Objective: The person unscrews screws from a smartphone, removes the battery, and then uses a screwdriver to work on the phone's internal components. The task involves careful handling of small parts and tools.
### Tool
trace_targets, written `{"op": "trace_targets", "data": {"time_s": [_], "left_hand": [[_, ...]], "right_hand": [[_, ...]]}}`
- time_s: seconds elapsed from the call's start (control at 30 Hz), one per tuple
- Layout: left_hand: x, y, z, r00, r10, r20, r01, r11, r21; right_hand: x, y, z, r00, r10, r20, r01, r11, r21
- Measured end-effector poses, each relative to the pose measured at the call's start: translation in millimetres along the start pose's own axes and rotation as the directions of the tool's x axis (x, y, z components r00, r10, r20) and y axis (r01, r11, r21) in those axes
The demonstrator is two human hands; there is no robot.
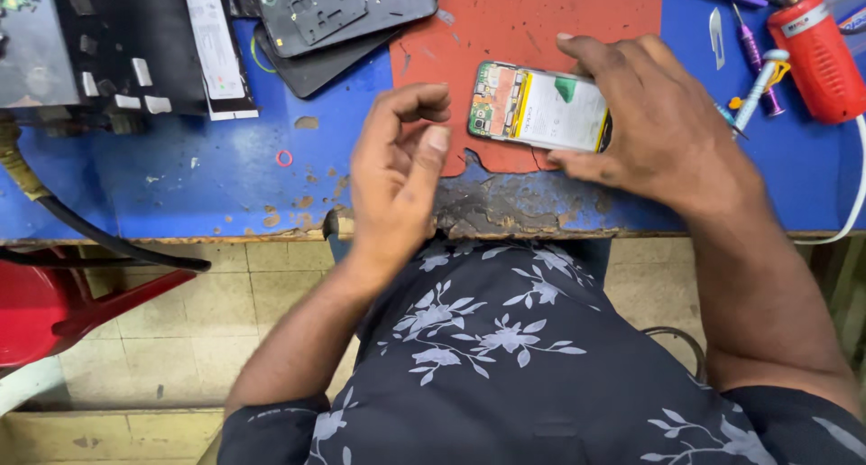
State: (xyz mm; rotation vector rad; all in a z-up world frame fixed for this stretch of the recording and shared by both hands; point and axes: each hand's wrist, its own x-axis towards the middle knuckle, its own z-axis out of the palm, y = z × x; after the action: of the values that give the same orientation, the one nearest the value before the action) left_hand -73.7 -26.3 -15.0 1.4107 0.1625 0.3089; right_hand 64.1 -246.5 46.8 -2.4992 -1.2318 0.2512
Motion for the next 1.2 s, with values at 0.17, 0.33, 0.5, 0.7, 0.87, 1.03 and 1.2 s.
{"op": "trace_targets", "data": {"time_s": [0.17,0.33,0.5,0.7,0.87,1.03,1.2], "left_hand": [[-17.6,-15.0,18.2,0.994,-0.109,-0.005,0.104,0.962,-0.254],[-12.8,-17.1,34.9,0.982,-0.084,0.168,0.167,0.798,-0.578],[-5.3,-18.7,29.7,0.960,-0.110,0.258,0.271,0.604,-0.750],[-13.4,-14.0,22.3,0.926,-0.166,0.338,0.329,0.792,-0.515],[-17.2,-13.6,20.9,0.904,-0.196,0.380,0.396,0.718,-0.572],[-18.5,-18.2,20.5,0.909,-0.159,0.385,0.345,0.805,-0.482],[-19.3,-14.1,20.9,0.904,-0.104,0.414,0.252,0.913,-0.322]], "right_hand": [[-12.7,-8.5,20.8,0.972,0.070,-0.224,-0.035,0.987,0.156],[-21.7,-51.7,39.9,0.912,0.101,-0.398,0.013,0.961,0.275],[-30.0,-67.6,40.6,0.924,0.021,-0.382,0.093,0.956,0.277],[-32.2,-59.5,36.5,0.920,0.043,-0.389,0.045,0.976,0.214],[-28.9,-66.4,28.6,0.934,-0.013,-0.356,0.055,0.993,0.108],[-23.8,-75.1,20.9,0.946,-0.023,-0.322,0.045,0.997,0.061],[-26.2,-75.9,13.5,0.972,0.164,-0.169,-0.109,0.950,0.294]]}}
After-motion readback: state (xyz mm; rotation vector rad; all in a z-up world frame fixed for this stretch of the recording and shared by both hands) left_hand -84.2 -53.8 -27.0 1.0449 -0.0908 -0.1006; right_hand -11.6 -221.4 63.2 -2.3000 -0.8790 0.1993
